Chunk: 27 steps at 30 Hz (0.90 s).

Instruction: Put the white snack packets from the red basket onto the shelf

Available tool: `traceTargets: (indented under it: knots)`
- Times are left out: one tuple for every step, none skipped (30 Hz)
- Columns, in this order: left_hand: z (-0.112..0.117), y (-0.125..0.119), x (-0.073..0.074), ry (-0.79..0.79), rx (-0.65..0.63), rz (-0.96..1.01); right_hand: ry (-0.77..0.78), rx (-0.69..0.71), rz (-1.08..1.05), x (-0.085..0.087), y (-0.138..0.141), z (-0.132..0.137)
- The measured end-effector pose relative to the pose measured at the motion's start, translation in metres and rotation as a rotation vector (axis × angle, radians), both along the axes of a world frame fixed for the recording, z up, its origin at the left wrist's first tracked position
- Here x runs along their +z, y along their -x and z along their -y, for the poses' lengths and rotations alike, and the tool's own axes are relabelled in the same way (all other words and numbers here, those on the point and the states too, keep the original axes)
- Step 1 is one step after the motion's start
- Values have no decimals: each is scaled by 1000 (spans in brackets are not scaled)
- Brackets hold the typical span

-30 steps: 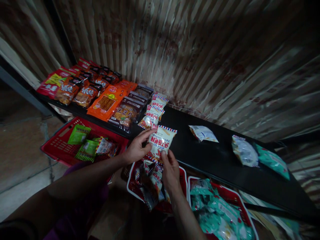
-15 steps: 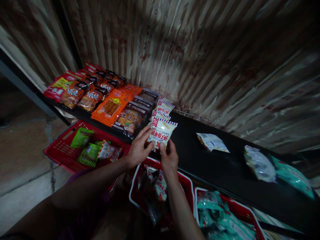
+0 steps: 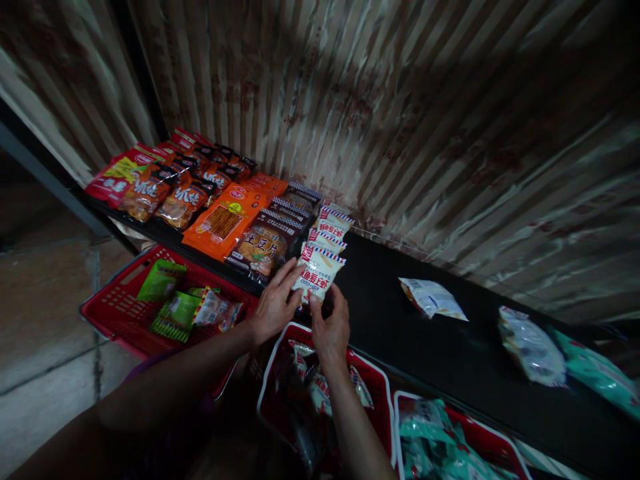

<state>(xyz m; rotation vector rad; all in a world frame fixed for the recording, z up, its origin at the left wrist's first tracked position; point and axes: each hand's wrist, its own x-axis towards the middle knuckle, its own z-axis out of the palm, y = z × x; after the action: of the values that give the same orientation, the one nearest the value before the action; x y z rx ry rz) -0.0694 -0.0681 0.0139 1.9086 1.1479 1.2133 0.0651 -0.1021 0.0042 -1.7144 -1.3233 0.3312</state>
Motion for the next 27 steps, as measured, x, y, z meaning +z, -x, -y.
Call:
traceTargets:
  knots:
    - [0,-1,-1,-8,2,4,-9,7,-3,0,0,0]
    - [0,-2,-2,-15,4,6,-17,17,-9,-1,0,0]
    - [1,-2,-2,-20,5,4,-22,27,-19,-2,-1,0]
    - [1,-3,-2,-22,4,-1,-25,37,-31,-2,-1,0]
    - [1,-4,-2,-20,2,-4,-26,43,-46,-3,-1,0]
    - [1,-4,-2,-17,-2,-9,-27,48,-61,-4,-1,0]
    - [1,-4,-1,-13,-5,-12,-28,51,-74,-5,0,0]
    - [1,-4,-1,-11,-5,-15,-27,52,-82,-5,0,0]
    - [1,-5,0,-9,-4,-16,-27,53,-86,-5,0,0]
    - [1,-5,0,-8,-3,-16,-26,56,-87,-5,0,-1]
    - [1,-4,1,-5,-3,-16,-27,57,-85,-5,0,-1]
    - [0,-4,1,0,-3,-16,-30,57,-79,-4,0,-1]
    - [0,-4,2,6,-6,-17,-35,54,-69,-3,0,-1]
    - [0,-5,2,12,-11,-21,-38,50,-58,-3,0,-1]
    - [0,-5,2,17,-15,-26,-37,43,-46,-3,-1,-2]
    - [0,-5,2,20,-18,-30,-33,34,-33,-2,-1,-2]
    - [1,-5,2,20,-20,-33,-27,26,-23,-2,-1,-2]
    - [1,-6,2,19,-21,-34,-21,23,-17,-2,-1,-3]
    - [1,-6,1,19,-21,-35,-16,23,-16,-2,-2,-3]
    - [1,-7,0,21,-20,-36,-12,28,-21,-2,-2,-3]
    - [1,-7,-1,23,-20,-38,-6,37,-33,-2,-2,-3]
    - [1,-8,-2,26,-20,-40,5,48,-49,-2,-2,-4]
    - [0,-8,-3,29,-20,-41,19,57,-68,-2,-2,-4]
    - [0,-9,-3,29,-21,-40,34,64,-87,-1,-2,-4]
    - [0,-9,-4,28,-22,-39,49,68,-103,0,-2,-4]
    - [0,-10,-5,27,-22,-37,61,69,-116,1,-2,-4]
    - [0,-10,-5,29,-22,-36,70,69,-123,2,-2,-4]
